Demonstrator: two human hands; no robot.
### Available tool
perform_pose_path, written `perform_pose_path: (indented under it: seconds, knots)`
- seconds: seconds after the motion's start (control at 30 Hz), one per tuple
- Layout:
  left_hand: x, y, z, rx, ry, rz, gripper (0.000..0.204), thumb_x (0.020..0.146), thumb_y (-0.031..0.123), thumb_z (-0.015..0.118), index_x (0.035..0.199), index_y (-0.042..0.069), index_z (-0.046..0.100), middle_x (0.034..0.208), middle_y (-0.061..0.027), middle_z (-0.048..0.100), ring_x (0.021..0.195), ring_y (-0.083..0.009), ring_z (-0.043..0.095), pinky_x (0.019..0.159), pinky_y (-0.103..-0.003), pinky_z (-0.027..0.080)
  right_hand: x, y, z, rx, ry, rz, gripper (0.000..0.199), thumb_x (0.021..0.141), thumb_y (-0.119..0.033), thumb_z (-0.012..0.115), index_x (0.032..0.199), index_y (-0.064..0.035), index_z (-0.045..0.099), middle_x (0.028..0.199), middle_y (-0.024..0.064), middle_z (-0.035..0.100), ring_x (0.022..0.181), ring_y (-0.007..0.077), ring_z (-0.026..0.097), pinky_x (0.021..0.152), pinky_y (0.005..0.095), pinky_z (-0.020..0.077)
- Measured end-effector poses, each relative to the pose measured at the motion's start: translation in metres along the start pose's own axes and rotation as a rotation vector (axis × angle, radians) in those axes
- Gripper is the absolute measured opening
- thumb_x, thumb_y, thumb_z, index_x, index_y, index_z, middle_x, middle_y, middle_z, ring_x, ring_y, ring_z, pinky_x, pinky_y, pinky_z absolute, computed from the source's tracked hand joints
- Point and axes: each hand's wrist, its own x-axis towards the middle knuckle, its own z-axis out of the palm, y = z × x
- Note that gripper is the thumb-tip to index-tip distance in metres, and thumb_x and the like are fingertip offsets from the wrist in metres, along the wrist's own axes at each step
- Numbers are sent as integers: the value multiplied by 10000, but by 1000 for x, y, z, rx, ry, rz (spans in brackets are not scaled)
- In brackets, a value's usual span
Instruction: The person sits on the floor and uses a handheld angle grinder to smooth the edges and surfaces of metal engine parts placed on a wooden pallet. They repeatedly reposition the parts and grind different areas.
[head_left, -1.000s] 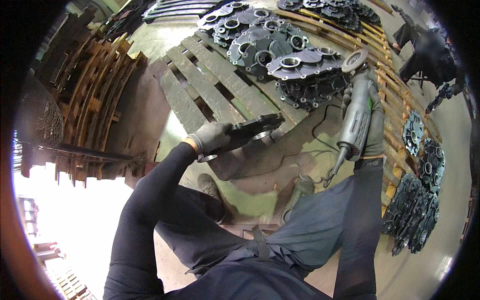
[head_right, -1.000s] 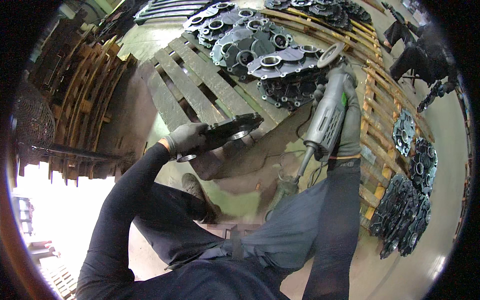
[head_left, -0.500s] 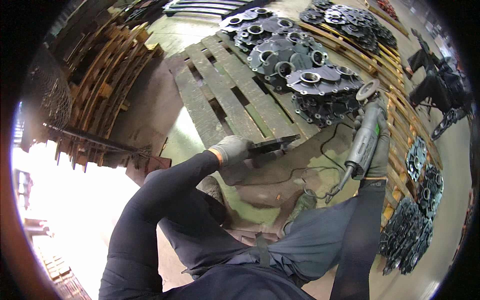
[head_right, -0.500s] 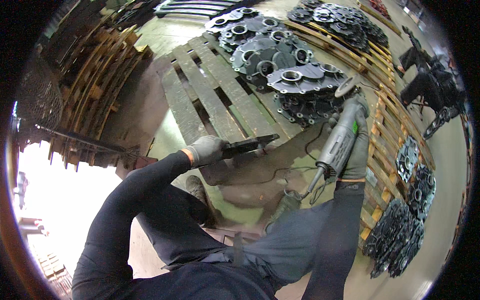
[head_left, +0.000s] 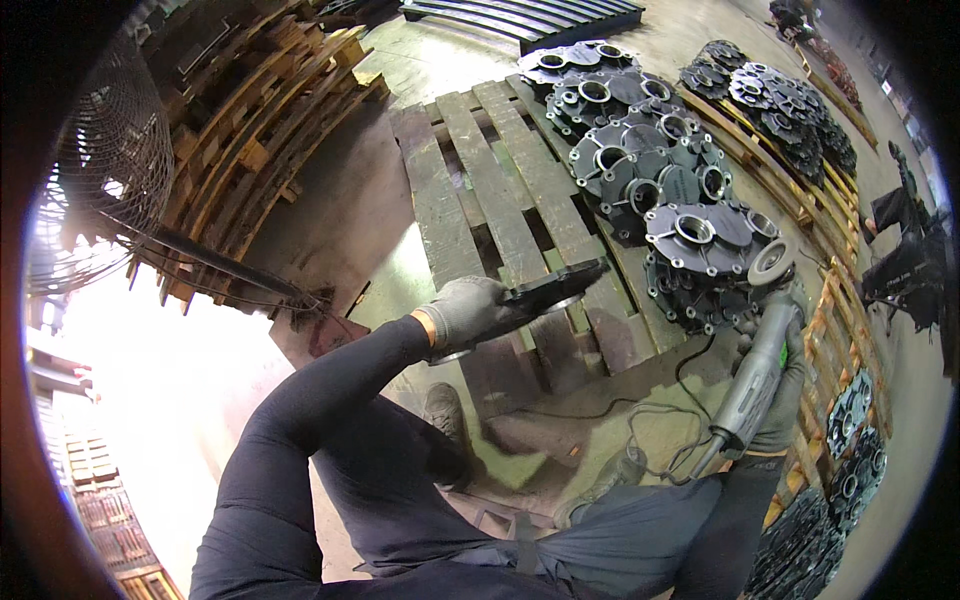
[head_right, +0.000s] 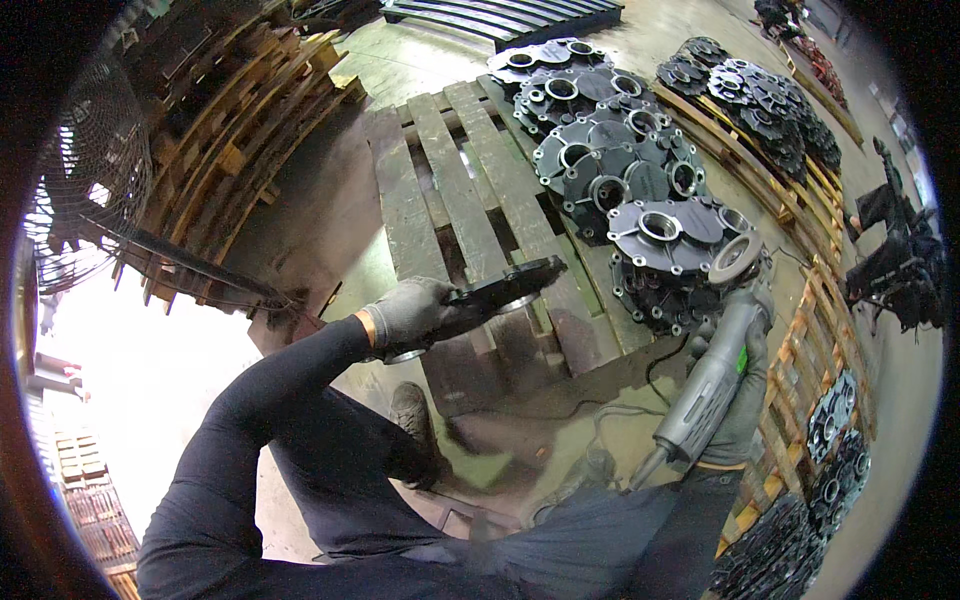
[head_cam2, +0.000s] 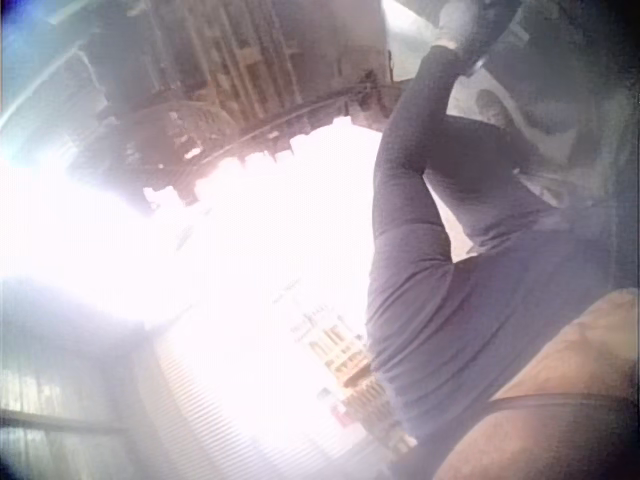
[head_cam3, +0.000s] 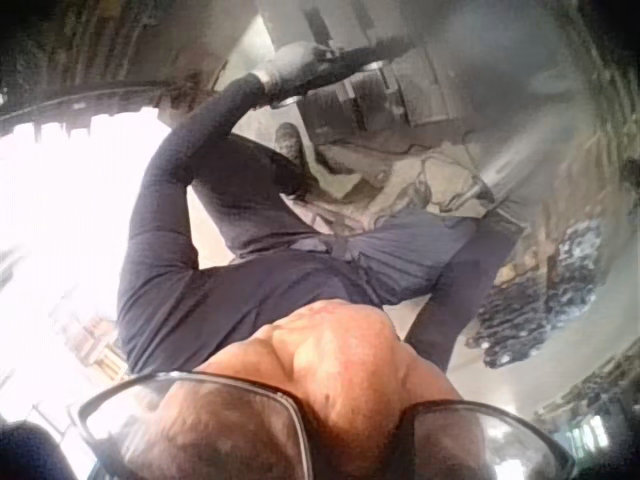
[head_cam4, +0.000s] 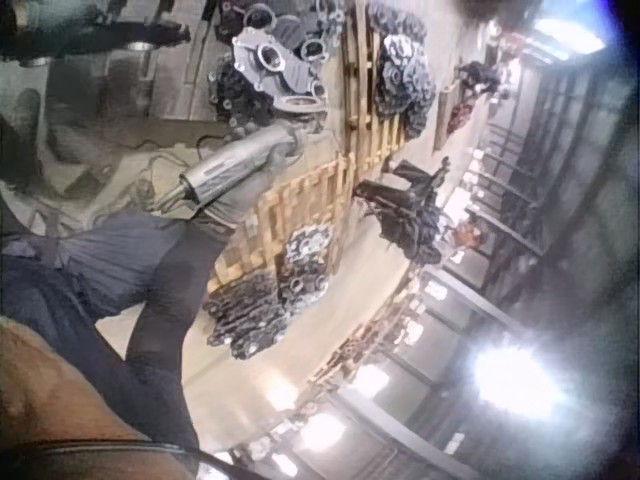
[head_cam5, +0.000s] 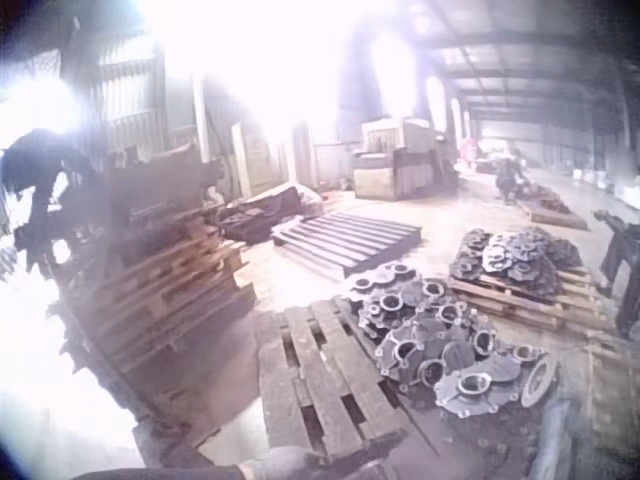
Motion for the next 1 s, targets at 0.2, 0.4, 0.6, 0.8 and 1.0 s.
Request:
perform_pose_path:
  seconds: [0.2,0.4,0.6,0.8,1.0]
  knots:
    - [15,-32,-28,-74,6,-110,449,1022,478,683,1180,69,779,997,-231,777,970,-390,770,866,-491,576,13,23,31,-92,115,54,462,1105,-440,639,1336,-41,605,968,124,762,750,180,780,604,281,688]
    - [78,-76,-83,-109,128,-50,450,999,462,741,1208,64,780,991,-219,787,908,-382,772,841,-477,584,18,35,26,5,88,153,484,1100,-427,638,1389,-41,594,1007,153,769,736,211,773,596,303,673]
    - [186,-120,-169,-198,231,29,291,1052,242,729,1244,28,772,1010,-138,813,856,-183,723,862,-380,586,-3,32,50,-154,410,186,456,1100,-437,628,1353,-59,616,950,133,762,691,208,752,564,310,649]
    - [323,-220,-257,-85,344,64,365,989,346,785,1132,10,790,948,-153,797,864,-277,746,846,-425,570,-24,24,10,-220,395,408,778,1045,-540,689,1652,-125,435,1486,163,628,1350,208,593,1151,329,466]
    - [369,-197,-301,302,381,-59,389,1005,375,758,1182,30,796,1089,-209,800,1017,-327,758,953,-441,568,-26,34,45,-204,450,267,574,1059,-513,672,1434,-85,590,1205,89,716,1017,197,717,832,313,619]
